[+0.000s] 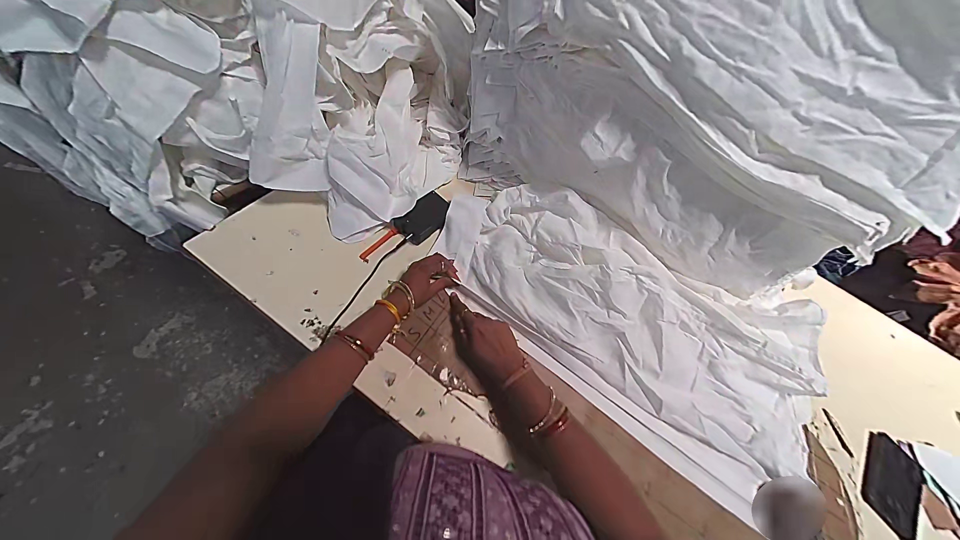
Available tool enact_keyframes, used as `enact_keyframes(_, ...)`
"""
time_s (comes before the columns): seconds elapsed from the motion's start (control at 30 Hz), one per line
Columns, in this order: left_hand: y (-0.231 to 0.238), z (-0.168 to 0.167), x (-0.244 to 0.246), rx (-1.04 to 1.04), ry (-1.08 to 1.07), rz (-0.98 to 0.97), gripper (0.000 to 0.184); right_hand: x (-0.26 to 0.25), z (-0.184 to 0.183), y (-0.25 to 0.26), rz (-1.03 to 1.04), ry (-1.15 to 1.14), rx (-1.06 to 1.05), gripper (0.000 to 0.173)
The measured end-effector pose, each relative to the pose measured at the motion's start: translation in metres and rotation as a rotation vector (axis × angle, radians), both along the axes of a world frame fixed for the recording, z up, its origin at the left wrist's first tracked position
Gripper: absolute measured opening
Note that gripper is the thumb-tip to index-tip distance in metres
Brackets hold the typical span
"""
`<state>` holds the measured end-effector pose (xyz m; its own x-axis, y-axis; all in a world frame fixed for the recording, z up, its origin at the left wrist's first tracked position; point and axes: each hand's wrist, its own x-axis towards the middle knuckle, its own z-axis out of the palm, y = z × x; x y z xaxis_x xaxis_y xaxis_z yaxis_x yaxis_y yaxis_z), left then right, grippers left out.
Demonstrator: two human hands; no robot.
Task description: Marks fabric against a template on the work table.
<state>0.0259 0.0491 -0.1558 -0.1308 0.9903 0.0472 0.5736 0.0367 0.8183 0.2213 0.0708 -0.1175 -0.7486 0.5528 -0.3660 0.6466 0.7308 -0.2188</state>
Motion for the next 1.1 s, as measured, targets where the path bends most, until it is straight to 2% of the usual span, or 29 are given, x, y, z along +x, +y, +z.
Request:
enact_keyframes(0.17, 0.006, 0.002, 0.007, -0.060, 0.009, 0.108, 0.031, -0.001, 0.004, -0.001, -0.004, 0.004, -0.006, 0.053)
enact_keyframes(0.37, 0.009, 0.004, 0.022, -0.208, 0.190, 0.155, 0.040, -0.004, 0.009, -0.004, -0.033, -0.069, -0.028, 0.054)
enact_keyframes(0.47, 0.009, 0.007, 0.029, -0.252, 0.274, 0.166, 0.041, 0.002, 0.008, -0.002, -0.015, -0.020, -0.067, 0.054)
enact_keyframes(0.5, 0.010, 0.010, 0.031, -0.282, 0.297, 0.169, 0.041, 0.010, 0.006, 0.001, -0.016, 0.085, -0.098, 0.053)
enact_keyframes(0.57, 0.011, 0.013, 0.036, -0.310, 0.331, 0.175, 0.040, 0.036, -0.007, 0.006, -0.089, 0.556, -0.217, 0.048)
enact_keyframes(0.63, 0.012, 0.013, 0.039, -0.317, 0.339, 0.179, 0.041, 0.064, -0.010, 0.013, -0.241, 0.909, -0.455, 0.049)
enact_keyframes(0.73, 0.015, 0.012, 0.039, -0.313, 0.361, 0.157, 0.041, 0.106, -0.002, 0.020, -0.444, 1.072, -0.786, 0.049)
enact_keyframes(0.8, 0.017, 0.012, 0.035, -0.320, 0.397, 0.096, 0.042, 0.117, 0.001, 0.014, -0.518, 1.123, -0.962, 0.068)
enact_keyframes(0.83, 0.018, 0.013, 0.033, -0.322, 0.416, 0.065, 0.042, 0.116, 0.000, 0.010, -0.546, 1.145, -0.957, 0.068)
enact_keyframes(0.87, 0.020, 0.011, 0.031, -0.322, 0.439, 0.042, 0.042, 0.112, -0.004, 0.007, -0.548, 1.159, -0.889, 0.057)
enact_keyframes(0.93, 0.023, 0.009, 0.029, -0.307, 0.465, 0.013, 0.043, 0.096, -0.021, 0.006, -0.525, 1.225, -0.681, 0.023)
enact_keyframes(0.97, 0.024, 0.008, 0.028, -0.300, 0.474, 0.008, 0.043, 0.087, -0.031, 0.010, -0.495, 1.265, -0.584, 0.014)
enact_keyframes(1.03, 0.024, 0.006, 0.028, -0.287, 0.479, 0.003, 0.043, 0.070, -0.047, 0.019, -0.405, 1.304, -0.381, 0.012)
enact_keyframes(1.1, 0.024, 0.006, 0.026, -0.282, 0.474, -0.001, 0.043, 0.057, -0.053, 0.030, -0.316, 1.242, -0.211, 0.014)
